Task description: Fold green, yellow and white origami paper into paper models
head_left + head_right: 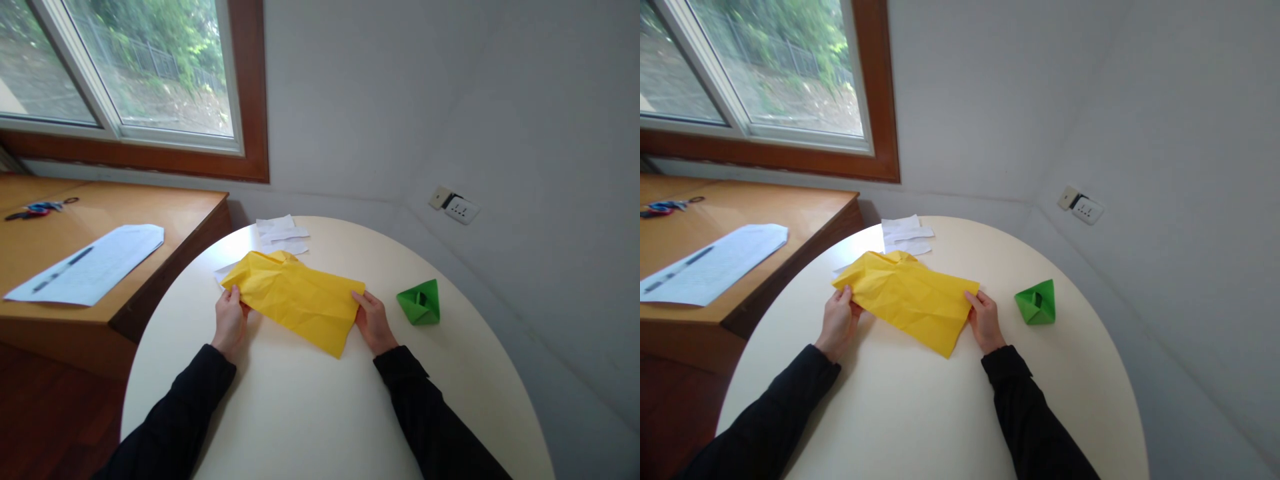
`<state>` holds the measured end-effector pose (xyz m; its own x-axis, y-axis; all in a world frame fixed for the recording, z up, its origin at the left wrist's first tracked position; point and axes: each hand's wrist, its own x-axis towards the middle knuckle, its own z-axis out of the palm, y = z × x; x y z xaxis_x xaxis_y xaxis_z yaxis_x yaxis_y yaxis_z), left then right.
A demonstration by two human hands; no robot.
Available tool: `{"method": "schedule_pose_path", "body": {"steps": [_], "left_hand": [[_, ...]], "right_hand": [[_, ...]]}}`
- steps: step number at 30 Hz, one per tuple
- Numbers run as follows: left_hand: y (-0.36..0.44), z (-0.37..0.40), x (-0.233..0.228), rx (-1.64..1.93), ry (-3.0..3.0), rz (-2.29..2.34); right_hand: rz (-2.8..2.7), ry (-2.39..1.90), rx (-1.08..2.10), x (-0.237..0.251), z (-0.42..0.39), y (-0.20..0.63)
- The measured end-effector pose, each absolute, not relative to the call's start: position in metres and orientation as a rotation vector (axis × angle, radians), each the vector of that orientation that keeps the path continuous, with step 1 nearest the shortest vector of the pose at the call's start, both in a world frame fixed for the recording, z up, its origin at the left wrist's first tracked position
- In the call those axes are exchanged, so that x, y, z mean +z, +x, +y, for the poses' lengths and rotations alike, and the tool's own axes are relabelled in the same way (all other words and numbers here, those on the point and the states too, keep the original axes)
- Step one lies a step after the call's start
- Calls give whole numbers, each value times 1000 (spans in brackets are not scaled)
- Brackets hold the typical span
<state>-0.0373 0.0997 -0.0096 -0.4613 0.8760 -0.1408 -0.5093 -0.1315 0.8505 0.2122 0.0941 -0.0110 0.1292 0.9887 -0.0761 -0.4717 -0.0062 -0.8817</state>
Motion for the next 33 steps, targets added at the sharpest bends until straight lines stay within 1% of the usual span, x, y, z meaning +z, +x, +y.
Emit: {"method": "schedule_pose_path", "body": {"steps": [6, 11, 14, 24, 33], "left_hand": [[-37, 99, -10, 1793, 547, 1154], [-39, 100, -13, 1774, 614, 1213], [-41, 101, -15, 1766, 633, 1254], [-36, 96, -6, 1735, 555, 1312], [-33, 92, 1, 1626, 540, 1304]], "right_hand": [[-635, -929, 1144, -18, 101, 220], [-643, -1054, 854, -24, 104, 224], [-663, -1090, 783, -25, 103, 225], [-613, -1124, 780, -27, 105, 228], [-740, -1114, 904, -23, 103, 228]]}}
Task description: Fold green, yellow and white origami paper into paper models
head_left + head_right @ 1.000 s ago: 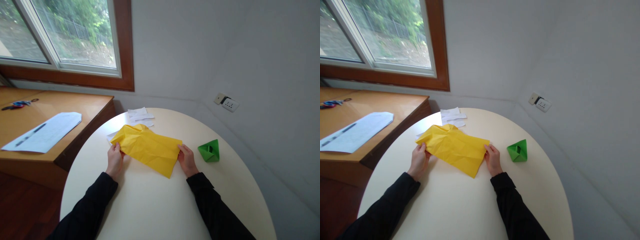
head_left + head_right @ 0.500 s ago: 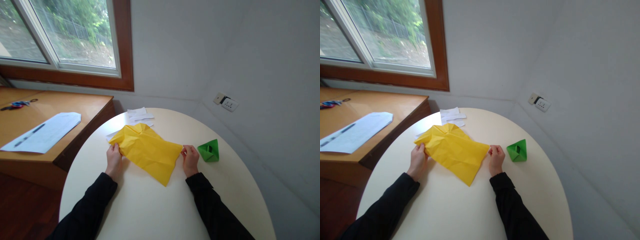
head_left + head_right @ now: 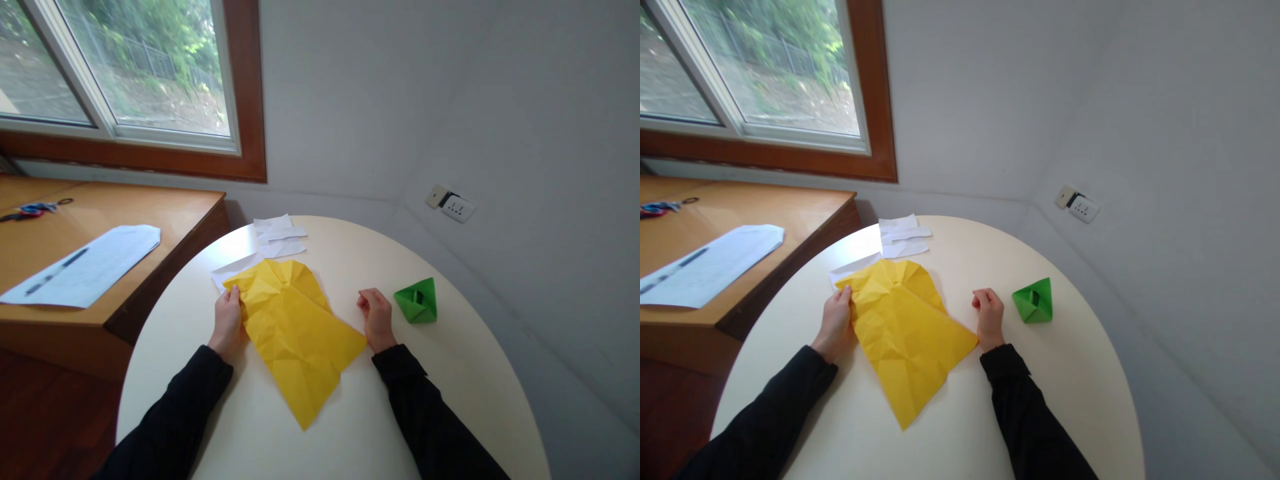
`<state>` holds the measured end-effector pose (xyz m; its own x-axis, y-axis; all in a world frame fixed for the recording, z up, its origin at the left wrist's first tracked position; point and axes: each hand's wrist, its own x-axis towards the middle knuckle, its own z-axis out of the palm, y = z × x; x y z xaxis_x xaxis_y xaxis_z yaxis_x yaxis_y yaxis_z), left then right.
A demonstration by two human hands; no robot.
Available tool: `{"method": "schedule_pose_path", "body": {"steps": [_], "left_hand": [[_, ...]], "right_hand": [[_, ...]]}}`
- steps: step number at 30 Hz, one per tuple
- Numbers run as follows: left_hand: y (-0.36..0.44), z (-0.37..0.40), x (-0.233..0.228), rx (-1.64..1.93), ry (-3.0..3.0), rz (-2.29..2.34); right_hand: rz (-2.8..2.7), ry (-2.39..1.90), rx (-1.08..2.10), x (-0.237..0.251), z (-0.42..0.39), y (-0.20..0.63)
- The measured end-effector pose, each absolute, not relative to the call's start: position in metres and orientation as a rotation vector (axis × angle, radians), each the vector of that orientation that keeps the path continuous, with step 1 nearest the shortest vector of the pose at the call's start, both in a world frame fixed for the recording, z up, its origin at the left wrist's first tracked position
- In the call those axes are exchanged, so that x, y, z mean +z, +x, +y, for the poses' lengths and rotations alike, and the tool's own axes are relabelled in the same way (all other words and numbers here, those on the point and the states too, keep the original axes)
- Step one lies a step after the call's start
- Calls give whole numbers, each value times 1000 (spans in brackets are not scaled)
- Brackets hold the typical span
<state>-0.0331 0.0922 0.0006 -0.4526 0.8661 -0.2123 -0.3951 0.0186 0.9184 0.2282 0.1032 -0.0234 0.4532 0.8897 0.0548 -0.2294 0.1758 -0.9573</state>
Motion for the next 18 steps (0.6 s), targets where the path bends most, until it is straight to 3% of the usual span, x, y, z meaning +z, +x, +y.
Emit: {"method": "schedule_pose_path", "body": {"steps": [8, 18], "left_hand": [[-36, 90, 3, 1506, 650, 1340], [-33, 87, -9, 1228, 1057, 1267]], "right_hand": [[-853, -1083, 1031, -18, 102, 236], [-1222, -1198, 900, -21, 99, 229]]}}
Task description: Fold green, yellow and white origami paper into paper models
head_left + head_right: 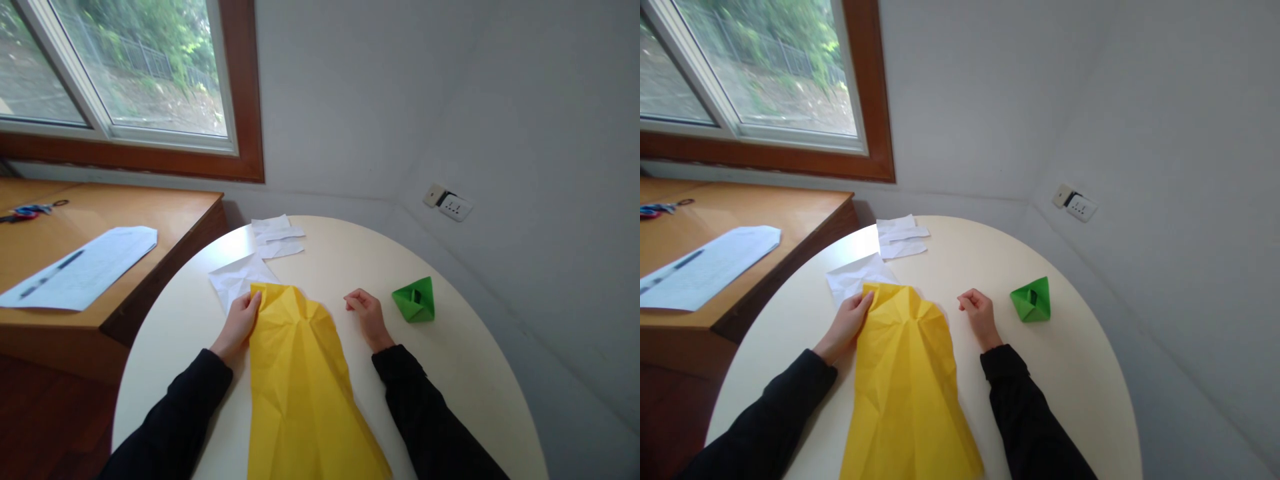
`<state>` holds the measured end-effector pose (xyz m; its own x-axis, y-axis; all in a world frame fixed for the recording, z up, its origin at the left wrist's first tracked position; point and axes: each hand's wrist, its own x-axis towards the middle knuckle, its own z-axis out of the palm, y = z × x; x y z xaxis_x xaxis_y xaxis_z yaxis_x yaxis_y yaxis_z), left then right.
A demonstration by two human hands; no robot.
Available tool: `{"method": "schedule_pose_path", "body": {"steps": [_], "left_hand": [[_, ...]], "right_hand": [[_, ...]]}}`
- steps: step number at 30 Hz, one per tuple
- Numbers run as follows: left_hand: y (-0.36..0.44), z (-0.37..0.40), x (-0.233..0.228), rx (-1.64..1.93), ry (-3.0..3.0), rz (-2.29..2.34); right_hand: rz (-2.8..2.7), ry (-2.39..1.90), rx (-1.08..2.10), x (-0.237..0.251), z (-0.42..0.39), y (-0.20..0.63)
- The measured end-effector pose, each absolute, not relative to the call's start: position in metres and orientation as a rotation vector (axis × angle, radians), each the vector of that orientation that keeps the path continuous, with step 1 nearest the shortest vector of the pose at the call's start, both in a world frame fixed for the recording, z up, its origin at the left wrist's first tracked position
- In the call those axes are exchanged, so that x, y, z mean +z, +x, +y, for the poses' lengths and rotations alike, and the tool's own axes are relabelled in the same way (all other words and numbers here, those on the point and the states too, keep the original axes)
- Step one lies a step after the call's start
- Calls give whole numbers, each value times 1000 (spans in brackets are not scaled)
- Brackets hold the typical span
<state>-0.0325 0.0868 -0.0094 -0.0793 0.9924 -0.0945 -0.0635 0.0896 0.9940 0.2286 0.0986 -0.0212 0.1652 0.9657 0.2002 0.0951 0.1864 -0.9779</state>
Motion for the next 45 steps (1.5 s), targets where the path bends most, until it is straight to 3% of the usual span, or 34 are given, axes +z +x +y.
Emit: {"method": "schedule_pose_path", "body": {"steps": [16, 26, 33, 36, 42, 45], "left_hand": [[-30, 89, -16, 1144, 1497, 1442], [-29, 87, -15, 1362, 1406, 1523], [-35, 83, 0, 1718, 1484, 1686], [-31, 76, 4, 1576, 1694, 1660], [-24, 73, -9, 858, 2087, 1328], [-25, 76, -14, 721, 2247, 1279]], "right_hand": [[-2286, -1081, 502, -14, 78, 210], [-2312, -1086, 374, -23, 81, 209], [-2300, -1102, 370, -23, 81, 208], [-2294, -1102, 384, -21, 81, 208], [-2281, -1112, 398, -16, 79, 206], [-2250, -1109, 409, -15, 79, 206]]}}
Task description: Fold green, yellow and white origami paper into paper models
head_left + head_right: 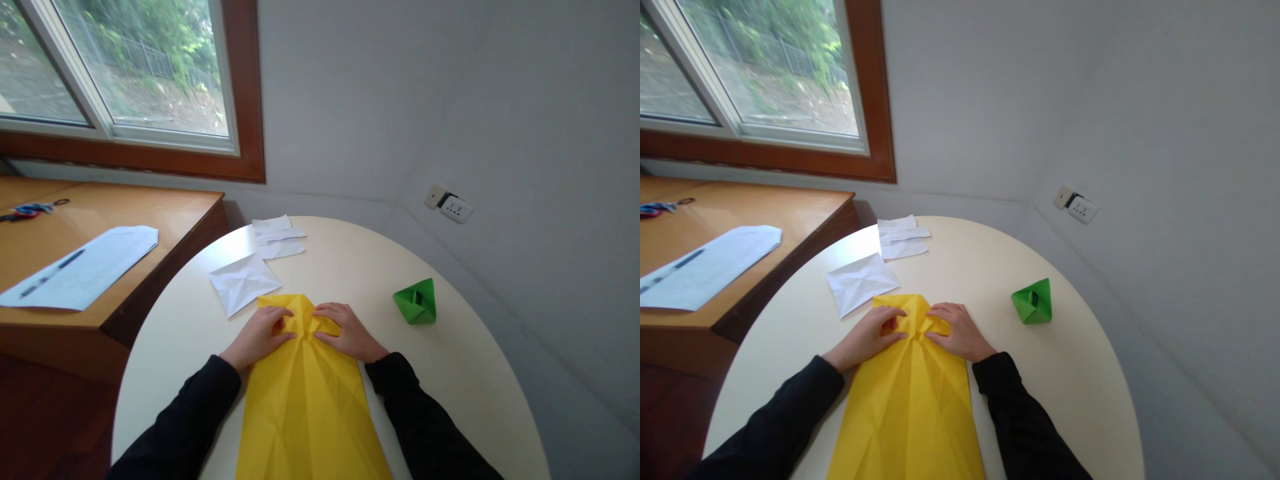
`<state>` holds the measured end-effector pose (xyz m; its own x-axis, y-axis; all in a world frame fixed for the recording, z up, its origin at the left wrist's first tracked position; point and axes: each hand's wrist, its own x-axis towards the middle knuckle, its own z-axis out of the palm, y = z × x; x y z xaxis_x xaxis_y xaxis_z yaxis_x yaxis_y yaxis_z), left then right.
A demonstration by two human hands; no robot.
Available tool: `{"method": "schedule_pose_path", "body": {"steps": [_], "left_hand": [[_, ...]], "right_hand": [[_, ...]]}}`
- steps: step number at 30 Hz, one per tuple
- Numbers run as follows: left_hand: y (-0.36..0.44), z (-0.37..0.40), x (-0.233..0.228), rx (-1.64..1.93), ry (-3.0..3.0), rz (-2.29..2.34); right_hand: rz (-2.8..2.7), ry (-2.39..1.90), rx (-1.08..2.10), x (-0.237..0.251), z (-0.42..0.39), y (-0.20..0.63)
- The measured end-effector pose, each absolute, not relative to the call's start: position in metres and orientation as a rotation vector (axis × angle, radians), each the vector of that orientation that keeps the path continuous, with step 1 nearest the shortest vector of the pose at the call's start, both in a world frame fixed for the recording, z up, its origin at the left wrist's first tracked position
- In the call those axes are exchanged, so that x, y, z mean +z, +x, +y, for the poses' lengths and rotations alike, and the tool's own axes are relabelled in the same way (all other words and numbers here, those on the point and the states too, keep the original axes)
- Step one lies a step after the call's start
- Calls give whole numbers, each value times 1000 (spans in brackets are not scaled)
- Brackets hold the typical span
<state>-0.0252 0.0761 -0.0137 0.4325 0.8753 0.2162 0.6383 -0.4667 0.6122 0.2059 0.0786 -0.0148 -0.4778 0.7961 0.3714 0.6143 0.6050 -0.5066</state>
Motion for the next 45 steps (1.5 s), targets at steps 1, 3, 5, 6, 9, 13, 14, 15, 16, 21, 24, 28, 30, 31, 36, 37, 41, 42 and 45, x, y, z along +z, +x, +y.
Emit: {"method": "schedule_pose_path", "body": {"steps": [1, 3, 5, 6, 9, 13, 14, 15, 16, 21, 24, 28, 30, 31, 36, 37, 41, 42, 45], "left_hand": [[-26, 77, -14, 714, 2275, 1279], [-27, 78, -14, 710, 2300, 1285], [-28, 79, -14, 701, 2316, 1284], [-28, 79, -14, 699, 2323, 1281], [-27, 79, -14, 710, 2336, 1270], [-26, 79, -12, 713, 2354, 1264], [-27, 78, -11, 708, 2361, 1262], [-27, 78, -10, 703, 2365, 1259], [-27, 78, -10, 700, 2366, 1256], [-28, 78, -10, 718, 2357, 1243], [-27, 79, -11, 706, 2368, 1246], [-27, 79, -11, 689, 2377, 1251], [-27, 79, -11, 695, 2376, 1251], [-27, 78, -11, 697, 2377, 1252], [-25, 75, -9, 730, 2416, 1285], [-24, 74, -8, 750, 2423, 1289], [-21, 68, -7, 773, 2444, 1238], [-21, 67, -8, 746, 2457, 1216], [-21, 65, -10, 588, 2509, 1165]], "right_hand": [[-2234, -1102, 417, -15, 79, 206], [-2198, -1082, 437, -16, 80, 207], [-2150, -1070, 461, -17, 81, 207], [-2118, -1071, 476, -18, 82, 207], [-2009, -1097, 544, -22, 84, 208], [-1872, -1183, 506, -28, 89, 211], [-1842, -1211, 452, -30, 90, 213], [-1816, -1237, 390, -32, 91, 214], [-1793, -1261, 323, -33, 92, 215], [-1826, -1333, 9, -36, 93, 216], [-1967, -1307, -44, -35, 90, 216], [-2194, -1159, 87, -33, 88, 216], [-2231, -1143, 149, -32, 88, 216], [-2235, -1150, 174, -31, 88, 215], [-2230, -1182, 225, -26, 86, 212], [-2231, -1185, 219, -25, 85, 211], [-2283, -1200, 198, -23, 82, 210], [-2302, -1205, 195, -23, 82, 210], [-2332, -1219, 190, -22, 81, 210]]}}
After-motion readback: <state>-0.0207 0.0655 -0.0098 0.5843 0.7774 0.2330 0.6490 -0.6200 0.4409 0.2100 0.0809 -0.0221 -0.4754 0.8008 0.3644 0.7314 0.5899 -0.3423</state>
